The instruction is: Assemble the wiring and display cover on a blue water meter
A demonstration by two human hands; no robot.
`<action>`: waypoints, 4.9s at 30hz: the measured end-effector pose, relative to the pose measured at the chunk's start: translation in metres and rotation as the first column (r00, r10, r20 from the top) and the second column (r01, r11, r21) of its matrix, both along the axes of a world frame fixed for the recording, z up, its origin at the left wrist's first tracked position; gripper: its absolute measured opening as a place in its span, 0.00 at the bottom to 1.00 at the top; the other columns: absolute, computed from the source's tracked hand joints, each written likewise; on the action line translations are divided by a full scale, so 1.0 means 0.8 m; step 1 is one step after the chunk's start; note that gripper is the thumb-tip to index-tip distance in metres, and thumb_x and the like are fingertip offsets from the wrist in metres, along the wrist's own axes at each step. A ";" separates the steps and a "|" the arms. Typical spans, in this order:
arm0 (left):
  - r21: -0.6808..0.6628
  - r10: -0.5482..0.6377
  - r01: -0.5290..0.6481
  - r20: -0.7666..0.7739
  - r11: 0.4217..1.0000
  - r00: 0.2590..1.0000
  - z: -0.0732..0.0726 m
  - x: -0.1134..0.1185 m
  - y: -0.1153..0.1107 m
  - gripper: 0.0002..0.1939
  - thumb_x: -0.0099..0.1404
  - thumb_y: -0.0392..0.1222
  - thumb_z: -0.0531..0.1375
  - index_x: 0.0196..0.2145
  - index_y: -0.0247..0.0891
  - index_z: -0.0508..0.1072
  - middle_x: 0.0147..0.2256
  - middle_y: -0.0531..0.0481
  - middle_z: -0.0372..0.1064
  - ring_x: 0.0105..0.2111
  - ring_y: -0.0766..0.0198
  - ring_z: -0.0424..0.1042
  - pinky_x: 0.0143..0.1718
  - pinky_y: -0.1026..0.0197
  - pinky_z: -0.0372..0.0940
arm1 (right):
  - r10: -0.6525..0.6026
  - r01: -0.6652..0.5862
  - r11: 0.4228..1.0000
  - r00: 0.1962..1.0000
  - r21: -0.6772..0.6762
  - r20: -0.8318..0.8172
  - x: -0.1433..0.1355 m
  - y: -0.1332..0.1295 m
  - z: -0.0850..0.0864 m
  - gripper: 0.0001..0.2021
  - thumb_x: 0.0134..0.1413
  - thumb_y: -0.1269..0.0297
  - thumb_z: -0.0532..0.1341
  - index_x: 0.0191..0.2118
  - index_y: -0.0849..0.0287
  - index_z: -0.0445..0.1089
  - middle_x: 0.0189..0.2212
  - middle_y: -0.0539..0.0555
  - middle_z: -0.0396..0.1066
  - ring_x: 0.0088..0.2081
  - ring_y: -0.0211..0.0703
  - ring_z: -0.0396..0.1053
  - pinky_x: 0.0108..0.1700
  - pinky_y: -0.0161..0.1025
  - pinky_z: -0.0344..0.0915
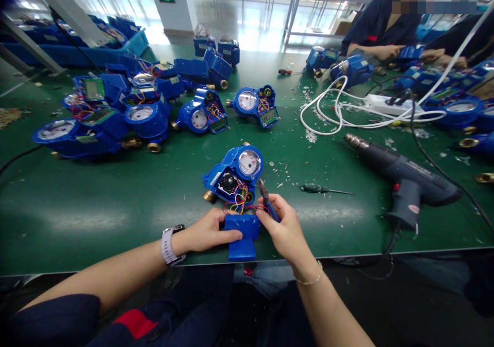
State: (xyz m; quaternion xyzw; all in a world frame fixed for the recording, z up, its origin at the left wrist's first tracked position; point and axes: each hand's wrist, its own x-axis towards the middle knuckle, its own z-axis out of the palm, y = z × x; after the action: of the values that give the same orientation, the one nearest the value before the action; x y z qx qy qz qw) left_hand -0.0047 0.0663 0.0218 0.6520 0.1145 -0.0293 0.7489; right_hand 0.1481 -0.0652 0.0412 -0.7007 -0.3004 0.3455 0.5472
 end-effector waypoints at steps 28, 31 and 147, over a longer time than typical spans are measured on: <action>-0.143 -0.013 0.007 -0.040 0.990 0.999 -0.001 0.001 0.002 0.22 0.59 0.50 0.65 0.46 0.31 0.74 0.43 0.42 0.76 0.40 0.56 0.75 0.47 0.54 0.68 | -0.026 0.026 1.000 0.930 -0.006 -0.366 -0.013 -0.026 -0.021 0.22 0.44 0.52 0.71 0.43 0.57 0.68 0.35 0.52 0.71 0.38 0.43 0.69 0.38 0.36 0.66; -0.178 -0.014 0.010 -0.024 0.984 1.000 -0.002 0.001 0.001 0.23 0.59 0.50 0.65 0.47 0.31 0.73 0.44 0.42 0.76 0.43 0.55 0.74 0.48 0.53 0.68 | -0.060 0.058 0.998 0.964 -0.015 -0.260 -0.009 -0.032 -0.021 0.22 0.49 0.49 0.67 0.44 0.57 0.67 0.35 0.53 0.71 0.35 0.43 0.69 0.37 0.38 0.67; 0.273 -0.020 0.007 0.045 0.962 0.999 -0.002 0.007 0.006 0.14 0.63 0.43 0.59 0.45 0.35 0.73 0.39 0.49 0.76 0.40 0.57 0.73 0.45 0.56 0.68 | 0.397 -0.326 0.837 -0.189 -0.439 0.898 0.019 -0.009 0.054 0.13 0.59 0.74 0.56 0.47 0.62 0.72 0.34 0.57 0.70 0.35 0.47 0.62 0.37 0.42 0.54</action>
State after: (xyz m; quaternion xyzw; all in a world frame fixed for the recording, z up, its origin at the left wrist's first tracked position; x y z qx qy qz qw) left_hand 0.0007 0.0711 0.0204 0.7502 0.0951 -0.0030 0.6544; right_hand 0.1636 -0.0727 0.0848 -0.6219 -0.7738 -0.1195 0.0173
